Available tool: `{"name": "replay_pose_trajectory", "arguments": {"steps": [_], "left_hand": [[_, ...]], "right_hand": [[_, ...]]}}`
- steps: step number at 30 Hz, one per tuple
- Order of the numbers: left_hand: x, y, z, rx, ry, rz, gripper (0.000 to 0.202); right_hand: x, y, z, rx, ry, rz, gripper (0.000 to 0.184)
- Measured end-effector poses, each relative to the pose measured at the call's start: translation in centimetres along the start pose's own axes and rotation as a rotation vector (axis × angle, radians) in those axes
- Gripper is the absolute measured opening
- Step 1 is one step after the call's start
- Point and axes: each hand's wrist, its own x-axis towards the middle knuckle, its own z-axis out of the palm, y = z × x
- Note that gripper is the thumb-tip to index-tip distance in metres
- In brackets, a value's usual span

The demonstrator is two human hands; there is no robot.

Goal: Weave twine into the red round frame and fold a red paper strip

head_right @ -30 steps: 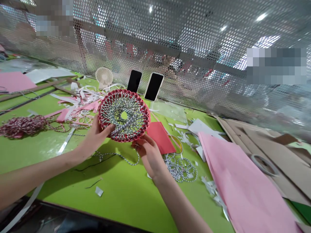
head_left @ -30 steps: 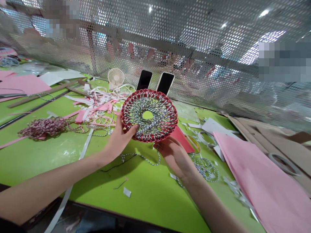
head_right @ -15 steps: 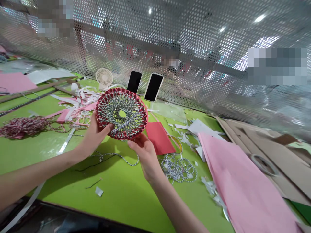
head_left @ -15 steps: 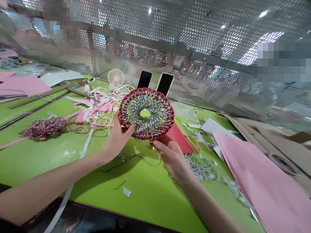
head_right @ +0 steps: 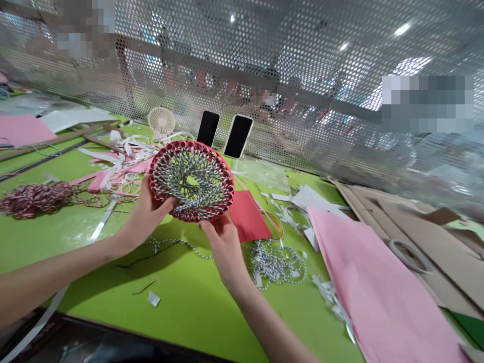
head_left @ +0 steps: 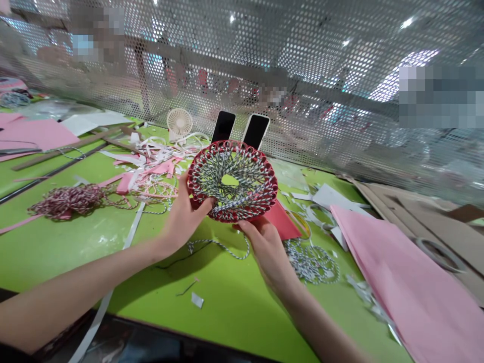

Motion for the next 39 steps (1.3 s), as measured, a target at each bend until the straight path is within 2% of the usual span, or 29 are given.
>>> {"name": "replay_pose_trajectory", "arguments": {"steps": [8,11,14,17,22,27,30,33,36,39], "left_hand": [[-0.3,1.0,-0.2,-0.007,-0.015,0.117,0.061],[-0.3,1.2,-0.1,0.032,-0.001,0.063,0.049],[-0.2,1.2,-0.1,0.003,-0.001,-0.046,0.031],[0.2,1.1,-0.3,-0.060,0.013,-0.092,0.030],[0.5,1.2,-0.6,-0.029,0.069,-0.128,0.032],[0.4,0.7,-0.4,-0.116,0.038,-0.089,0.035],[0.4,0.3,-0.3,-0.143,0.038,-0.076,0.035],[0.5,0.3,-0.2,-0.160,0.069,-0.091,0.031],[0.5,0.6,-0.2,-0.185,0.081,-0.091,0.030],[0.4,0.8,-0.2,-0.204,0.065,-0.097,0.032]], "right_hand": [[-0.2,0.5,0.4,0.093,0.035,0.083,0.014],[-0.3,0.4,0.5,0.100,0.050,0.056,0.019],[-0.3,0.5,0.5,0.129,0.027,-0.010,0.037],[-0.5,0.5,0.5,0.139,-0.027,-0.044,0.048],[-0.5,0.7,0.4,0.112,-0.036,-0.052,0.043],[0.1,1.5,0.1,0.065,-0.050,-0.092,0.038],[0.0,1.6,-0.1,-0.116,0.084,-0.264,0.032],[-0.2,1.2,-0.5,-0.496,0.236,-0.629,0.017],[-0.3,0.5,-0.9,-0.884,0.260,-1.015,0.016],[-0.1,0.1,-1.2,-1.106,0.265,-1.159,0.018]]}}
